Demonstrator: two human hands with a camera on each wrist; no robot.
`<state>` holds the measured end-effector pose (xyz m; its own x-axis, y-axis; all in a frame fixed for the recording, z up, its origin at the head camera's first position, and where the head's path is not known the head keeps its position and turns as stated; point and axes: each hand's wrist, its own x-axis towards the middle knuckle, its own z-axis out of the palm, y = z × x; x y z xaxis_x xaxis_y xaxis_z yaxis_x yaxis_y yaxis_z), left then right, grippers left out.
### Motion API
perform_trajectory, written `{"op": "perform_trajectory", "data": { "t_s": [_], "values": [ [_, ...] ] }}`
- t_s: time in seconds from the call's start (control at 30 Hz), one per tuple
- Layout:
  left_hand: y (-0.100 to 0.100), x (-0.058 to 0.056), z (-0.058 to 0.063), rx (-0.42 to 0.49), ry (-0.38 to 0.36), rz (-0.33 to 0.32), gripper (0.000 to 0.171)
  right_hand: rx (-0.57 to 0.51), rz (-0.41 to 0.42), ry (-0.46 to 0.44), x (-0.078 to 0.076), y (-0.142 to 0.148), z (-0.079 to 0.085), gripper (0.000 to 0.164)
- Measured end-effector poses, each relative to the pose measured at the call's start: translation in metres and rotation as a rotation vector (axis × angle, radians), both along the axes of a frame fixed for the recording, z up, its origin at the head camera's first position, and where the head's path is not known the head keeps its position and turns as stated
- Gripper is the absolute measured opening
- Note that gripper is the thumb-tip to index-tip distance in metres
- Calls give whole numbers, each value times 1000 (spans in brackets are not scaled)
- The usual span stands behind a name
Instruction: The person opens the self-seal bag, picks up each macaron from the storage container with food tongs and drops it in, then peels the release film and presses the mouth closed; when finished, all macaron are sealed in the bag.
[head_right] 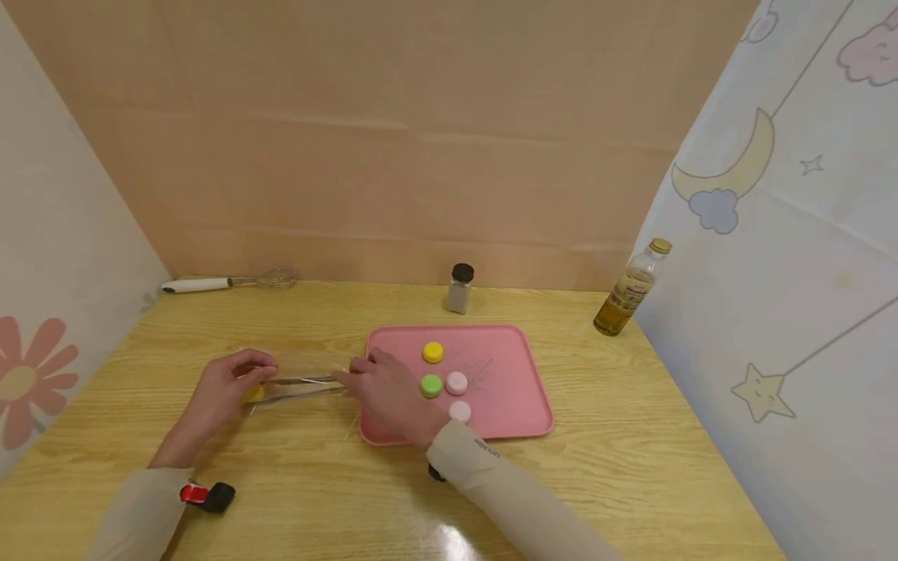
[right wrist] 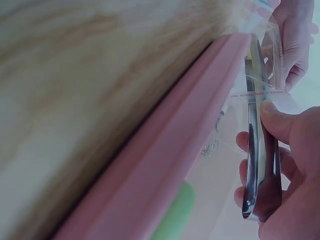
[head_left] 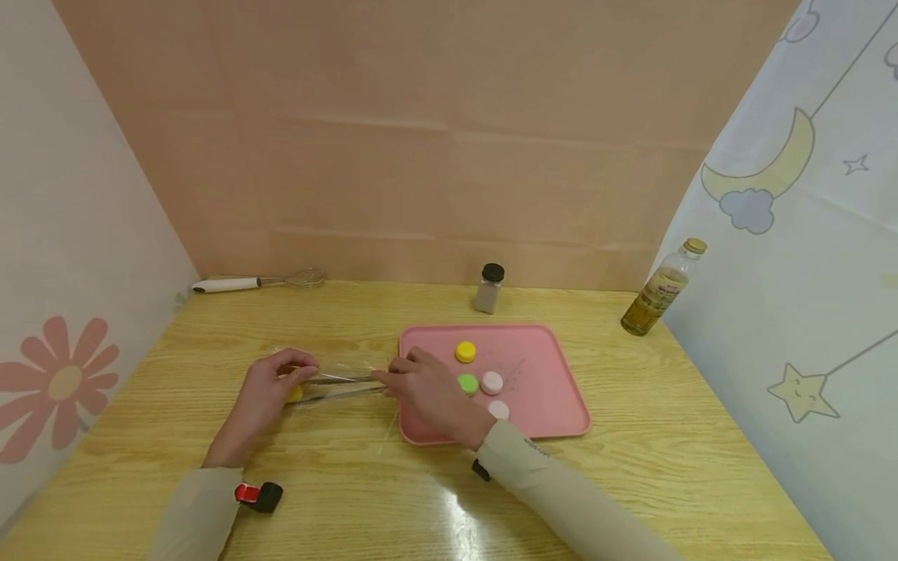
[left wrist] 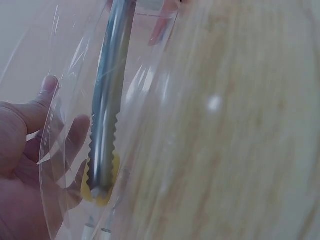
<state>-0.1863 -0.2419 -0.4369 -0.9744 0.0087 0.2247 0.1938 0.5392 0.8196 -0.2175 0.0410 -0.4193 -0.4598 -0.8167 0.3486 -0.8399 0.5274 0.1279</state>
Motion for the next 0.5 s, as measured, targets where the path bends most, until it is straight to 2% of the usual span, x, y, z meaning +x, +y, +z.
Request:
{"op": "perform_trajectory", "data": {
  "t_s": [0.13,0.5],
  "values": [
    [0,0,-1,-5,6,2,18,11,0,9,1,-2,1,37],
    [-1,-1,-5,-10,0,10,15,38,-16,-41,3,-5,0,37]
  ]
}}
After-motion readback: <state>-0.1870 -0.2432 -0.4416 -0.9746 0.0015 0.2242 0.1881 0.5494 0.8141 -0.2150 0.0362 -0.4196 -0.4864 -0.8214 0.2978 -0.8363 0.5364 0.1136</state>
